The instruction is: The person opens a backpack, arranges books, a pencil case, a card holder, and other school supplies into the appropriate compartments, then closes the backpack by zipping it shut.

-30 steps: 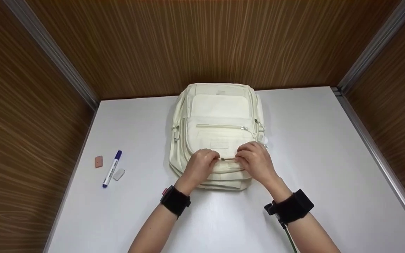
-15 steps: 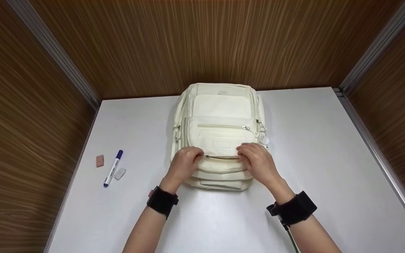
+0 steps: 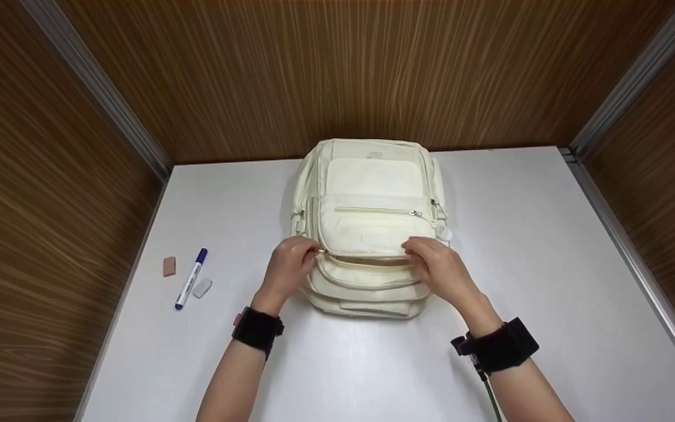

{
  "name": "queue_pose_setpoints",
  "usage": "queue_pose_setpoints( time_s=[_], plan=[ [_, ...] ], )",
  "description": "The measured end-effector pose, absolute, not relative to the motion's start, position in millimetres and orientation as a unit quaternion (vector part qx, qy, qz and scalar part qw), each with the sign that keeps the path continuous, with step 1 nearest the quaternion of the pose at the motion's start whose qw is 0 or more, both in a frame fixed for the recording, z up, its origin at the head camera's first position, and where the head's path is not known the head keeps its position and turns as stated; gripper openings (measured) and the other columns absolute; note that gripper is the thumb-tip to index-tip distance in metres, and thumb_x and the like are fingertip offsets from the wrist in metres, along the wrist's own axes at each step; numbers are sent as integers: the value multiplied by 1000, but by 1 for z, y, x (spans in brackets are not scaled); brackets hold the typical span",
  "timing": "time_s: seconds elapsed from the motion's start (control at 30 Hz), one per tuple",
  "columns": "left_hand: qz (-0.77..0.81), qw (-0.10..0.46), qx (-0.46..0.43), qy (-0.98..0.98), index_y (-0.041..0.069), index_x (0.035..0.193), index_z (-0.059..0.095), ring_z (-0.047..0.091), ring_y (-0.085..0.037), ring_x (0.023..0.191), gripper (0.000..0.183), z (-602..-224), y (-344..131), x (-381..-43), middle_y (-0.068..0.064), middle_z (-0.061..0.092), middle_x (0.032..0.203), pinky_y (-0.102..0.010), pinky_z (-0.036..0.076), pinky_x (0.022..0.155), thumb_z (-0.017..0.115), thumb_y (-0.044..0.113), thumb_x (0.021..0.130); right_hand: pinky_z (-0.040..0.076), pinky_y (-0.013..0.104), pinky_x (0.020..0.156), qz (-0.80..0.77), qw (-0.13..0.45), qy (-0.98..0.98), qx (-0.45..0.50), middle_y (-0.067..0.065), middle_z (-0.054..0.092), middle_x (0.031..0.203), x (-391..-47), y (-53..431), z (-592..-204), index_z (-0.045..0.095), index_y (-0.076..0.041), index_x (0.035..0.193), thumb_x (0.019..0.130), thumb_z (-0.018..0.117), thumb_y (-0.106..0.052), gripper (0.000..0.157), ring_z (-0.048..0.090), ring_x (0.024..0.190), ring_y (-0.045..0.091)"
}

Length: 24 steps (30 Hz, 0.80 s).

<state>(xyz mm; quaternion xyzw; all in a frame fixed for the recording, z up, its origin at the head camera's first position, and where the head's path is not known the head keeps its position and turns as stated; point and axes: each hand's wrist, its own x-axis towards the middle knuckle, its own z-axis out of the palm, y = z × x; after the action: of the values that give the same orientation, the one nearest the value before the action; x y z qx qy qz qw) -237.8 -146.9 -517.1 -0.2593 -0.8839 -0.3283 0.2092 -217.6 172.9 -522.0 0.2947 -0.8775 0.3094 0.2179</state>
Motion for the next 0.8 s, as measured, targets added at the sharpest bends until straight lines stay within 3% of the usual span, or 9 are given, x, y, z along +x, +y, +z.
queue_pose_setpoints(
  time_s=[0.23,0.57,0.8],
  plan=[
    [-291,258,-250,-887,1,83,69,64,-26,75,10,-522,-149,-252,-9,69,80,-38,51,69,74,-7,80,54,42,83,326,208,-866,317,9,69,102,-220,178,-518,68,-4,102,89,69,3,15,66,101,28],
    [-251,275,-230,-899,-1,83,67,64,-31,78,8,-523,-144,-276,-14,67,81,-41,51,73,73,-7,82,53,42,83,340,192,-861,326,9,70,104,-222,181,-515,68,-4,103,90,67,4,15,66,100,27],
    [-206,284,-216,-911,-2,83,69,63,-31,73,5,-520,-139,-295,-14,65,77,-42,50,68,70,-7,83,54,41,83,345,192,-859,327,8,71,102,-223,182,-516,68,-3,103,90,67,4,15,67,100,27]
  ],
)
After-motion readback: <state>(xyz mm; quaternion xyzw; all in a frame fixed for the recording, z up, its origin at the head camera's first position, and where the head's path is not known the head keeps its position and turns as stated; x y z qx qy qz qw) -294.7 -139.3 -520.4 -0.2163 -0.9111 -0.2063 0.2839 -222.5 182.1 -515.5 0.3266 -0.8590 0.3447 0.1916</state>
